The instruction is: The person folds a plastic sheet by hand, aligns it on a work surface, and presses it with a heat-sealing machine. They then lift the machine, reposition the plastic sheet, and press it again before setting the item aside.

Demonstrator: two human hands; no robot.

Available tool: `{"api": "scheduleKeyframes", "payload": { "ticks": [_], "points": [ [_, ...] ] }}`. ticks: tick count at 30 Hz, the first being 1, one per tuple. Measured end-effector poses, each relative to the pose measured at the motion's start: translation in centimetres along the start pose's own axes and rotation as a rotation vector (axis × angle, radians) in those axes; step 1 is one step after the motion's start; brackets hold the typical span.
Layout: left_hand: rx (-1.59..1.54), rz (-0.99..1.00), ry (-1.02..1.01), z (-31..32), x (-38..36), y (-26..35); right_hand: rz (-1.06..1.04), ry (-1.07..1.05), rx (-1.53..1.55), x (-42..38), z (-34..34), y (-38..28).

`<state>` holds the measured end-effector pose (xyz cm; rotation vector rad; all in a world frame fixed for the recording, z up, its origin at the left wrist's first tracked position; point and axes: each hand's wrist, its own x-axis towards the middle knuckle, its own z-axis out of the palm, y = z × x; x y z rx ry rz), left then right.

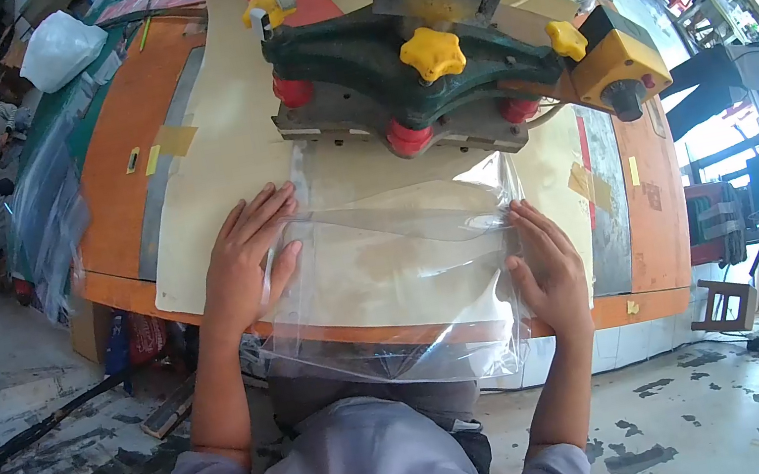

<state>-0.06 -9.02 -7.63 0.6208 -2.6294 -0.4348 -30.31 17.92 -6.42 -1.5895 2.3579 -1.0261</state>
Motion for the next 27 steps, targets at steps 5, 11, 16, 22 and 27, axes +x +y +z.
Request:
{"api": "scheduleKeyframes", "payload": {
  "ticks": [5,11,16,22,27],
  "points": [
    [-0.001,-0.002,-0.008,0.0,-0.1,0.0,0.009,-0.039,0.016,0.0,-0.4,0.5],
    [0.011,0.0,-0.019,0.1,0.0,0.0,-0.023,-0.13,0.003,2.8,-2.4,0.8],
    [0.018,0.019,-0.031,-0.1,0.1,0.2,-0.049,-0.233,-0.096,6.1,-2.5,1.0],
    [0.026,0.016,-0.033,0.0,0.1,0.1,-0.123,-0.196,-0.174,6.4,-1.4,1.8],
    [0.013,-0.006,-0.036,-0.1,0.3,0.4,-0.117,-0.166,-0.14,6.5,-1.1,2.0]
  ]
}}
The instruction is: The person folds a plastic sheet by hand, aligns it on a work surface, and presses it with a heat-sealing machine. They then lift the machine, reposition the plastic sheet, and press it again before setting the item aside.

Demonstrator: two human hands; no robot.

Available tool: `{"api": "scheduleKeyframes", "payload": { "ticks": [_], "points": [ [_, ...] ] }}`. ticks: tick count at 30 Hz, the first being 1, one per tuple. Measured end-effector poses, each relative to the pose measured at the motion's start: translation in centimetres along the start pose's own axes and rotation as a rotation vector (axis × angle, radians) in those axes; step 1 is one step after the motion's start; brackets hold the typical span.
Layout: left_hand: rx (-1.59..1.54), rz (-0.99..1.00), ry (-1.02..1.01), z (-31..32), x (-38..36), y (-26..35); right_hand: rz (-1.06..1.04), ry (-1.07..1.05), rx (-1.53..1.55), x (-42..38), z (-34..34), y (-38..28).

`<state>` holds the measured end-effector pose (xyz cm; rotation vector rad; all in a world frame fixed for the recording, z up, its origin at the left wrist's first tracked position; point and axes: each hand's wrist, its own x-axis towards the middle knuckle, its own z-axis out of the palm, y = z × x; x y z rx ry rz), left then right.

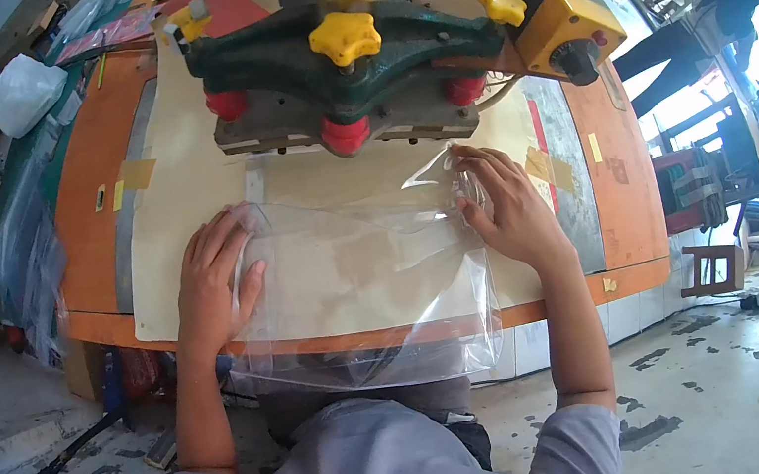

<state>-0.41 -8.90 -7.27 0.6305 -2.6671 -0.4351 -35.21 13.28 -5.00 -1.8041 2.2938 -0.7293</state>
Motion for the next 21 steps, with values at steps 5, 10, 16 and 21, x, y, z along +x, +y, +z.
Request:
{"api": "scheduleKeyframes", "payload": {
  "ticks": [5,10,16,21],
  "points": [
    [-0.012,-0.011,0.007,0.1,0.1,0.0,-0.006,0.032,0.023,-0.1,0.5,0.7],
    [-0.055,0.012,0.034,0.0,-0.1,-0.1,-0.056,0.054,0.081,-0.3,0.6,0.2],
    [-0.157,0.083,0.087,-0.4,-0.6,-0.1,-0.013,0.158,0.199,-1.2,1.1,-0.2],
    [-0.549,0.112,-0.07,-1.7,-2.8,-0.4,0.128,0.416,0.542,-3.5,1.7,-1.1]
  ]
}}
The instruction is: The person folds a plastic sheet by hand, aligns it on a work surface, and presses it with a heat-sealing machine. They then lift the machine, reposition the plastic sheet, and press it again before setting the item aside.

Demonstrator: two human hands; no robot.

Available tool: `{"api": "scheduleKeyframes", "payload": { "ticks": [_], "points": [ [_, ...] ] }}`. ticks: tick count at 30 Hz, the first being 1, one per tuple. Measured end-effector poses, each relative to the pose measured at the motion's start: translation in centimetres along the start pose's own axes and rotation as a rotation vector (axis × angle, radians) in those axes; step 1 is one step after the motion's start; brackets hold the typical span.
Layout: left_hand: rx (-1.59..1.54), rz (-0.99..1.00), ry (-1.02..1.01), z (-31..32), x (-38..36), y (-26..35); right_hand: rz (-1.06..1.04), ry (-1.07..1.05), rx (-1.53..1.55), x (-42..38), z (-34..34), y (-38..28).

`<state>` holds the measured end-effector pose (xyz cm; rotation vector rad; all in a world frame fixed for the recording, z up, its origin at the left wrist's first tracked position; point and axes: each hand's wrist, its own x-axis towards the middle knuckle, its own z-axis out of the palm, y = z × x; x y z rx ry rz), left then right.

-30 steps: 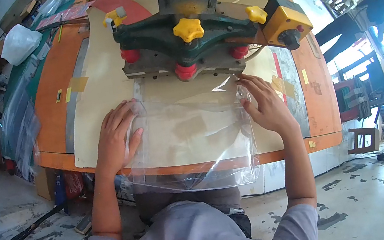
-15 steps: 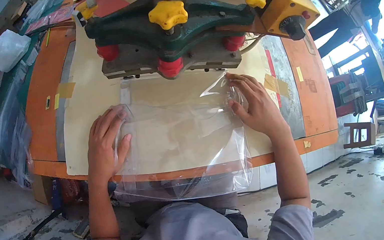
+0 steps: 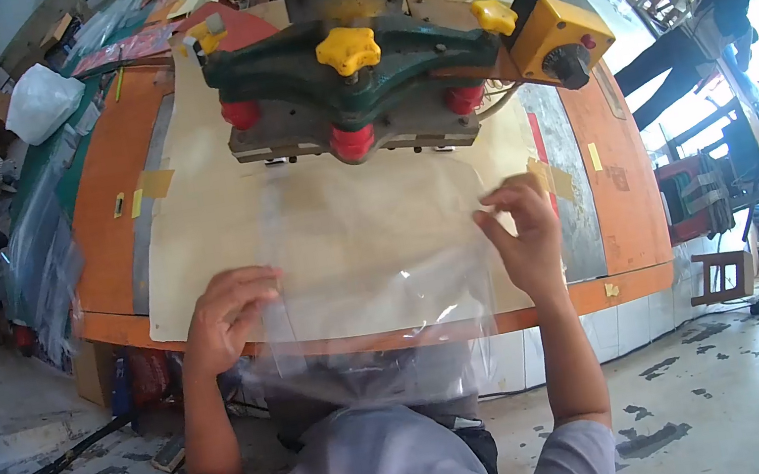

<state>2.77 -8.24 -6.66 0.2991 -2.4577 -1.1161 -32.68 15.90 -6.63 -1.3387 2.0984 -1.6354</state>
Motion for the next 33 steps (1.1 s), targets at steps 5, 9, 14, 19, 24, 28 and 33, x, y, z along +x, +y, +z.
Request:
{"api": "scheduleKeyframes", "payload": {
  "ticks": [5,9,14,19,24,28,33],
  "points": [
    [-0.226,-0.253,0.044,-1.9,-2.6,0.0,0.148,0.201,0.284,-3.6,-1.9,-1.1],
    [-0.014,-0.257,0.285,0.3,0.4,0.1,-0.045,0.234,0.511,-5.5,-2.9,0.9],
    [-0.401,-0.322,0.055,2.2,3.5,1.8,-0.037,0.288,0.637,-6.3,-2.9,0.7],
    [-0.872,-0.293,0.144,3.6,4.0,4.6,0.129,0.534,0.655,-7.0,-3.6,0.5],
    [-0.739,-0.262,0.179,3.4,3.7,7.5,0.131,0.548,0.705,-7.1,-4.0,0.1],
    [-0.71,-0.254,0.205,3.0,3.8,8.4,0.171,0.529,0.705,-7.1,-4.2,0.0],
    [-0.748,-0.256,0.253,3.1,4.0,9.0,0.26,0.57,0.735,-7.1,-3.8,-0.1]
  ]
}}
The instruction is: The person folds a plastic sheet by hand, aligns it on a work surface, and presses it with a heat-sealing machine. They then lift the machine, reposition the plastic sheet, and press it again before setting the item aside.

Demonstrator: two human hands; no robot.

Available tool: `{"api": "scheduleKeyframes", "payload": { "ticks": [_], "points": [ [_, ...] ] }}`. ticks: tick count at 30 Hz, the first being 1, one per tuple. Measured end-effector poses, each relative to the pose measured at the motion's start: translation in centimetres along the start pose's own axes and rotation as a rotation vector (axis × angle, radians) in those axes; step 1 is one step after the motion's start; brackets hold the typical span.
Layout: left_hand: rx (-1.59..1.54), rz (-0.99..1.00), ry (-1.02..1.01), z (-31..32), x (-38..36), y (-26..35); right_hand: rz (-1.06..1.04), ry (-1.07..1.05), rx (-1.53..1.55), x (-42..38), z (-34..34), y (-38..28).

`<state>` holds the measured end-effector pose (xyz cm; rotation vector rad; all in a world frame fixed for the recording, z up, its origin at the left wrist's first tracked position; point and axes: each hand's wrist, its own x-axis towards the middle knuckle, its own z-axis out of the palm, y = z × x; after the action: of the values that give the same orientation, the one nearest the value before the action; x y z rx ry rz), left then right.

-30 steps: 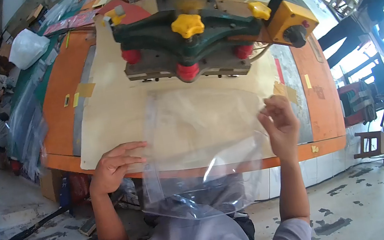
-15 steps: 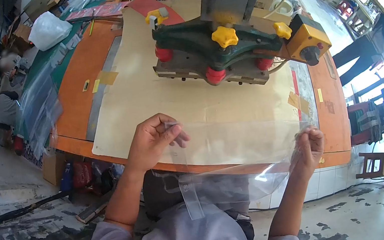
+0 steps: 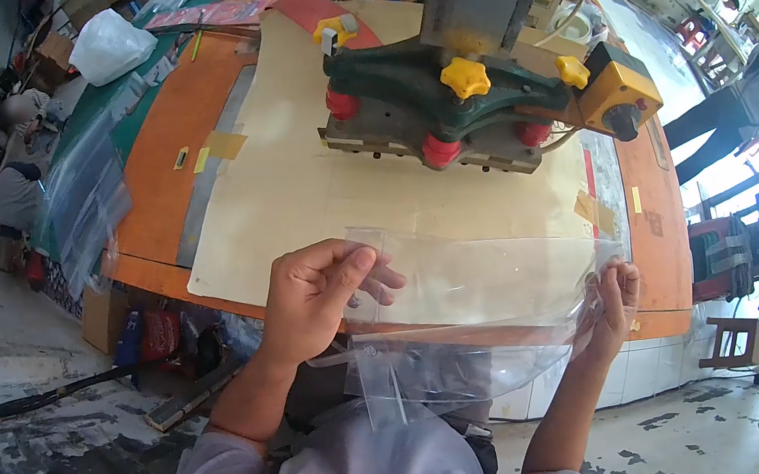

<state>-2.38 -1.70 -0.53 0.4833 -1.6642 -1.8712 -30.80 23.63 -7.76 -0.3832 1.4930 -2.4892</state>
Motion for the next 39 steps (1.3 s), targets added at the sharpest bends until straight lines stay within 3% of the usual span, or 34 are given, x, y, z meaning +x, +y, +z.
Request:
{"api": "scheduleKeyframes", "payload": {
  "ticks": [12,33,39],
  "points": [
    [-0.116,0.013,0.061,0.3,0.3,-0.3,0.033,-0.031,0.006,-0.1,-0.5,-0.2],
    [-0.001,-0.037,0.21,-1.0,1.1,-0.8,-0.036,-0.123,-0.018,-1.6,1.9,-2.0],
    [0.09,-0.054,0.28,-2.4,1.4,-1.7,0.003,-0.109,-0.161,-2.6,3.8,-2.8]
  ]
}}
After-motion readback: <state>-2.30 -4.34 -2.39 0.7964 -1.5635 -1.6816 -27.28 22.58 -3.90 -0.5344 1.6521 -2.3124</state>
